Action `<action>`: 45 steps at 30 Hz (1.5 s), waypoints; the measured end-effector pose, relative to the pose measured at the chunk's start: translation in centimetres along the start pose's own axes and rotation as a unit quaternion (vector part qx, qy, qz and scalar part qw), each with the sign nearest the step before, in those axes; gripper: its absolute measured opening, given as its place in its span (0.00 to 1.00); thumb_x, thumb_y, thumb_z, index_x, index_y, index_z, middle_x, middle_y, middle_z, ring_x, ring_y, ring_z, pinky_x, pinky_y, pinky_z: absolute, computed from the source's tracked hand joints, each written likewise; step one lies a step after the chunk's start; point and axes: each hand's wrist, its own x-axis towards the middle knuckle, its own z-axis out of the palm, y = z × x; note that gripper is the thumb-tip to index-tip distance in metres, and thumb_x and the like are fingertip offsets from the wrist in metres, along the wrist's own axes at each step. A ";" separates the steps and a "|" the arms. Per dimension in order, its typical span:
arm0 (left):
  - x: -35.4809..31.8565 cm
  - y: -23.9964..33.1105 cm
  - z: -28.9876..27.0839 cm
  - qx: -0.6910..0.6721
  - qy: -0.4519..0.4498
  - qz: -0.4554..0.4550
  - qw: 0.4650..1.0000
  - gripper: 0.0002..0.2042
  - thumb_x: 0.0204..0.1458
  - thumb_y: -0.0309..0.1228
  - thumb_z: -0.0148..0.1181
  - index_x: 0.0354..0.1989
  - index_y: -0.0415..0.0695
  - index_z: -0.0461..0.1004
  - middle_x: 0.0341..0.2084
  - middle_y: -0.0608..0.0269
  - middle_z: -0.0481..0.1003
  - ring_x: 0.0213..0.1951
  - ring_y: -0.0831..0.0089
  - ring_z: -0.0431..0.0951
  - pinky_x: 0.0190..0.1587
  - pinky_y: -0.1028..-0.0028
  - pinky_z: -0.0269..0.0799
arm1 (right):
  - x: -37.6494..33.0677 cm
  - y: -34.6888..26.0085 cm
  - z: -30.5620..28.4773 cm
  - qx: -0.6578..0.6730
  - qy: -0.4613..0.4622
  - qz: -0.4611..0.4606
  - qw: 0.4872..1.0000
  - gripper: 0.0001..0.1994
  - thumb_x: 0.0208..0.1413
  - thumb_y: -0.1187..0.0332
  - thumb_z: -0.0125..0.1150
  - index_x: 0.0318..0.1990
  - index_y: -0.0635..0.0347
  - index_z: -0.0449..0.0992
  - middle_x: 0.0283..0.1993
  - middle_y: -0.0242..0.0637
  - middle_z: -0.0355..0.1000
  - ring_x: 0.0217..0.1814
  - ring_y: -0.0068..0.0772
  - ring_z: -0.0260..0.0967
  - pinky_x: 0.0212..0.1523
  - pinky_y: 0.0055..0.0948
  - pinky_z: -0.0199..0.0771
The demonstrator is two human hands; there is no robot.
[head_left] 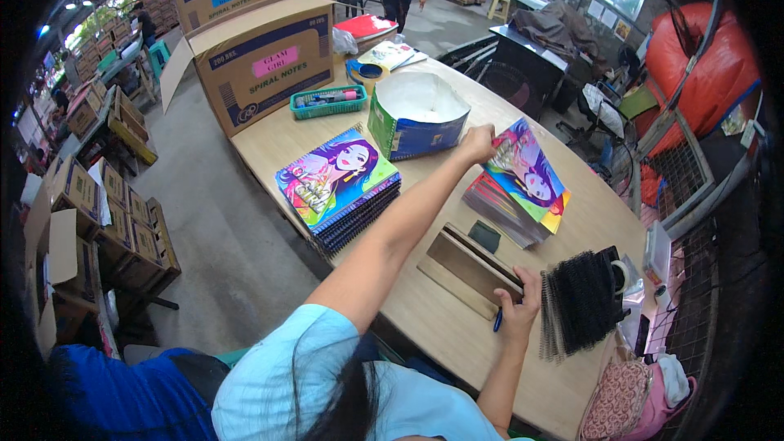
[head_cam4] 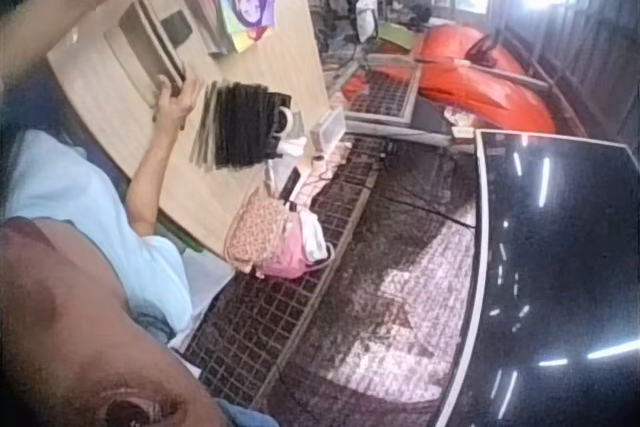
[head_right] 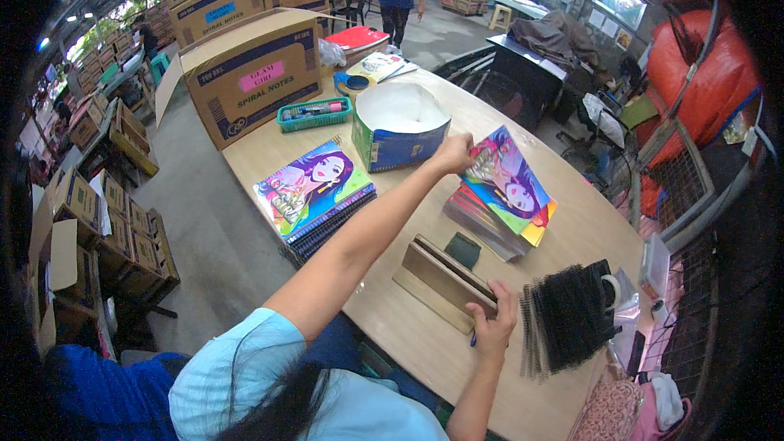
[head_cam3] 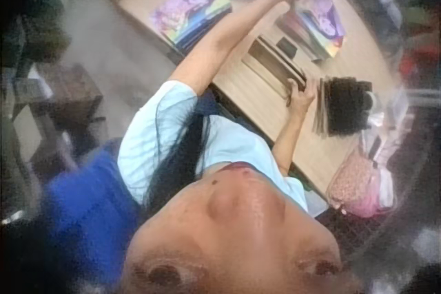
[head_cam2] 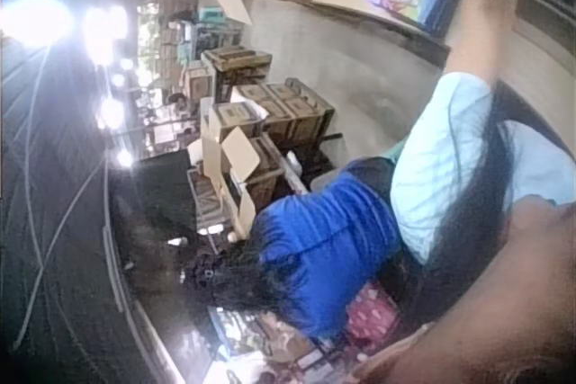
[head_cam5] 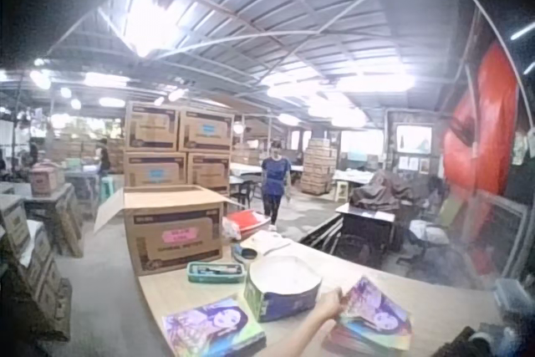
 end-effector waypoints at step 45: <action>-28.0 -1.2 -1.3 -0.324 -0.027 0.112 0.939 0.38 0.58 0.56 0.41 0.67 0.38 0.46 0.65 0.43 0.44 0.68 0.53 0.42 0.68 0.61 0.39 | -2.4 4.1 -0.2 0.124 0.013 0.196 0.973 0.28 0.59 0.58 0.54 0.59 0.72 0.59 0.57 0.49 0.62 0.58 0.37 0.61 0.60 0.35 0.58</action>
